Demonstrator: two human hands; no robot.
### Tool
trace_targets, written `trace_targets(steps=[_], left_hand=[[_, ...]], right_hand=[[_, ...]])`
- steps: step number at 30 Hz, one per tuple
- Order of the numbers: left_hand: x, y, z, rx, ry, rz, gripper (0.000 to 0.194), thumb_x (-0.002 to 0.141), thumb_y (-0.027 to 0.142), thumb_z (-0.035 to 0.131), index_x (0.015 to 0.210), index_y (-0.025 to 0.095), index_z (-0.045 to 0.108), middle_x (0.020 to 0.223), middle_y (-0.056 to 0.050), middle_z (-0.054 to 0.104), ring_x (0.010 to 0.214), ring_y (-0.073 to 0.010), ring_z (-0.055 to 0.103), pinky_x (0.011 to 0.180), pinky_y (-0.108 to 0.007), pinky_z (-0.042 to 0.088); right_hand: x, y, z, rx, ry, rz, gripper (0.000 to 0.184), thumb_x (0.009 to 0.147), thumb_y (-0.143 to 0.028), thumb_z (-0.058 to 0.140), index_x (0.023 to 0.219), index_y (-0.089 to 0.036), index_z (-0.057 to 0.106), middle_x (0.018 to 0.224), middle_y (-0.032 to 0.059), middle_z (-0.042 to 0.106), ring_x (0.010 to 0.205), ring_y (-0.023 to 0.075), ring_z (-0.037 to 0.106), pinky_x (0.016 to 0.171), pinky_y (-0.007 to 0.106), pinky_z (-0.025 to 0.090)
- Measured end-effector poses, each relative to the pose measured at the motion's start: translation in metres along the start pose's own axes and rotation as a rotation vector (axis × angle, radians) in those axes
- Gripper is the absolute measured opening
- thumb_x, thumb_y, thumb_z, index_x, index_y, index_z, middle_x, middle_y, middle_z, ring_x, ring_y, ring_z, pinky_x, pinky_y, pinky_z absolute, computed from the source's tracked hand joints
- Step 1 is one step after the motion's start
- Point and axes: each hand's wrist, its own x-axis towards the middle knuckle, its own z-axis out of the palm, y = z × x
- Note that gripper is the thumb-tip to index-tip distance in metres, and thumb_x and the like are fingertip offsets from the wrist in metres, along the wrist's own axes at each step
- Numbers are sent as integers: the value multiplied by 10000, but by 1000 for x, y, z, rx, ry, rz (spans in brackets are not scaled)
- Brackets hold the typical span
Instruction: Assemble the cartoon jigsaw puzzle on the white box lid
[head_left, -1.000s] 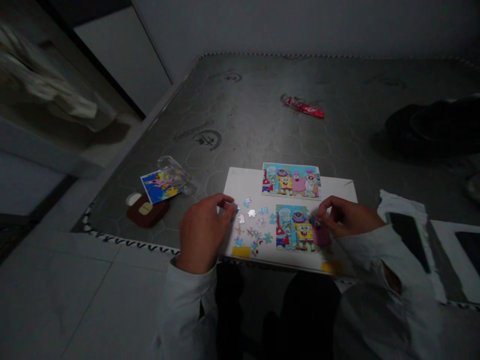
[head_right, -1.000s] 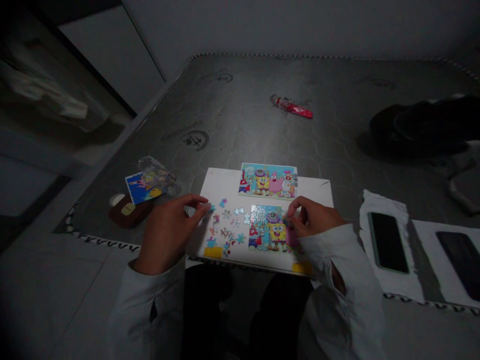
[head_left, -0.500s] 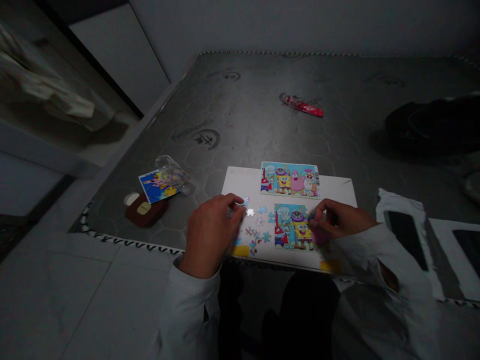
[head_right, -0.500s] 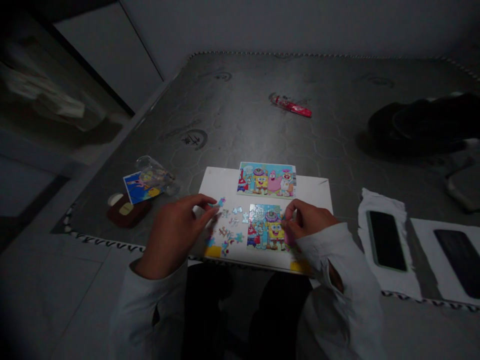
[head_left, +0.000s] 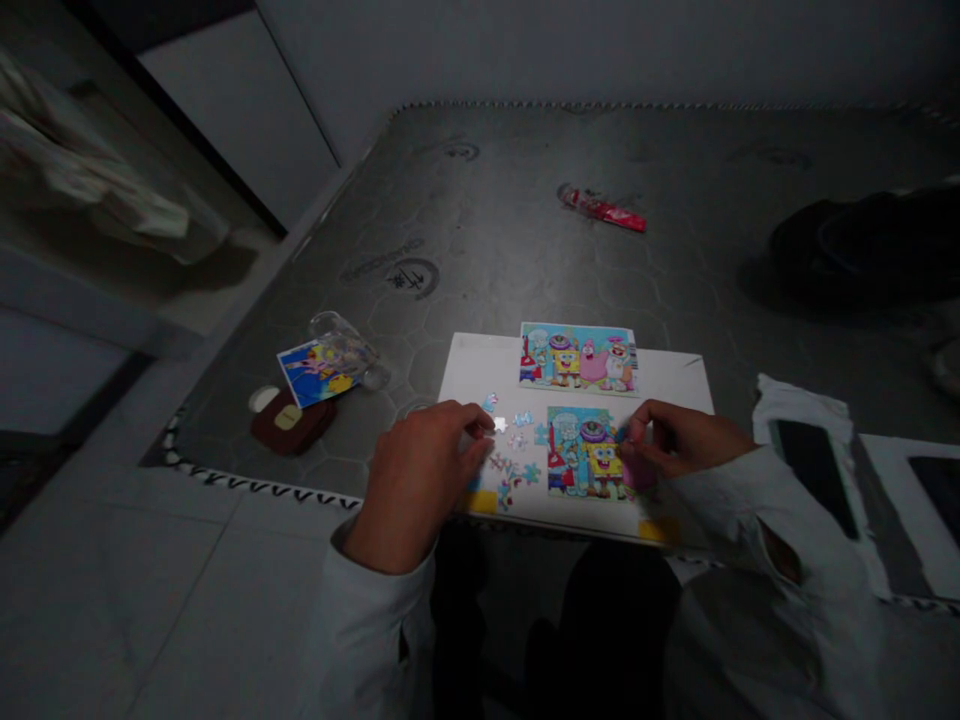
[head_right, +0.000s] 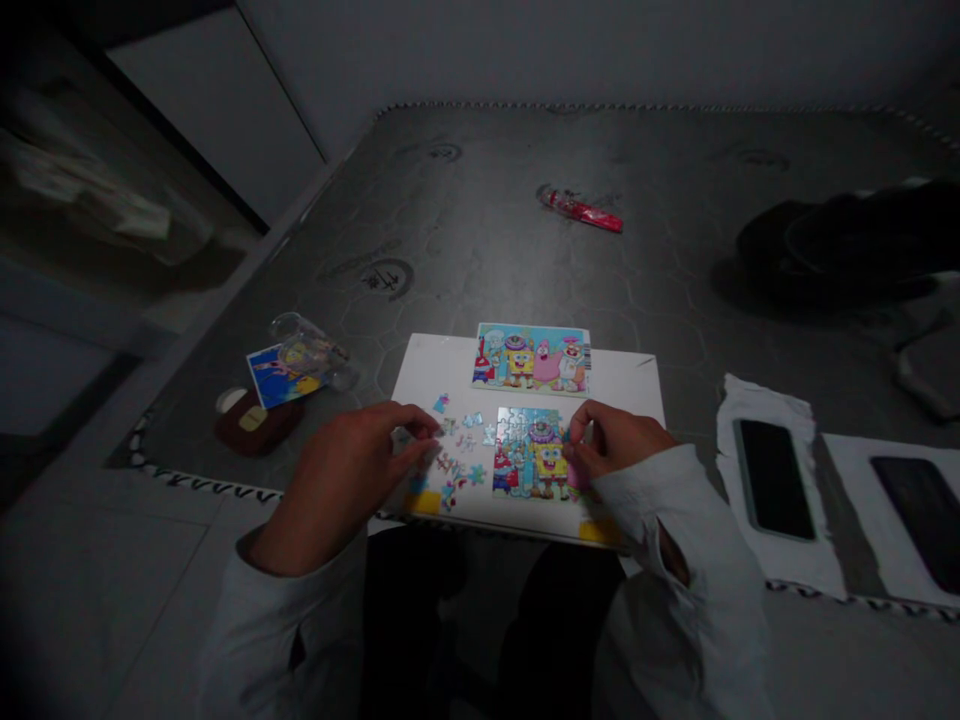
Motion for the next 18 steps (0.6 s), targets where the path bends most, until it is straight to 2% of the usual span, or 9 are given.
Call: trace_targets(steps=[5,7,10,12,15,18], left_hand=[[-1,7,-6,51,28,-188,156,953,364,654,999,314,795,1021,15,813,910,-257,726,683,-333,393],[-1,8,-8,46,48,-217,172,961,376,643,997,307,796,1004,7,814,888,-254,726,673,-334,389],[-1,9,-6,26,30,-156,145,943,365,675,1004,303,791,999,12,810,883,-243,725,684,-332,405],[-1,13,-1,5,-33,-80,127,905,345,729,1016,317,785,1003,27,805,900,-235,726,701,-327,420],[-1,20,7,3,-150,16,205,843,308,800,1044,342,779,1001,37,799,931,-235,728,722,-323,439],[0,26,15,22,-202,77,263,819,308,829,1073,347,774,1013,25,794,953,-238,728,748,-328,460]], right_hand=[[-1,-4,-3,-24,-6,40,87,795,-273,685,752,-258,610,584,-61,585,558,134,551,583,269,350],[-2,-4,-3,-31,6,52,88,802,-270,677,746,-258,610,583,-61,584,559,133,550,582,269,350],[-3,-2,-2,-37,30,44,97,817,-284,667,744,-262,608,570,-58,585,540,136,539,562,273,337],[-3,2,0,-36,43,32,103,818,-292,671,741,-266,608,570,-54,593,537,139,540,561,276,337],[-2,10,-1,-39,70,28,103,802,-293,679,732,-267,608,569,-48,589,537,144,535,562,279,337],[0,18,-6,-47,99,37,51,785,-273,663,752,-265,625,587,-43,593,541,145,535,550,281,327]])
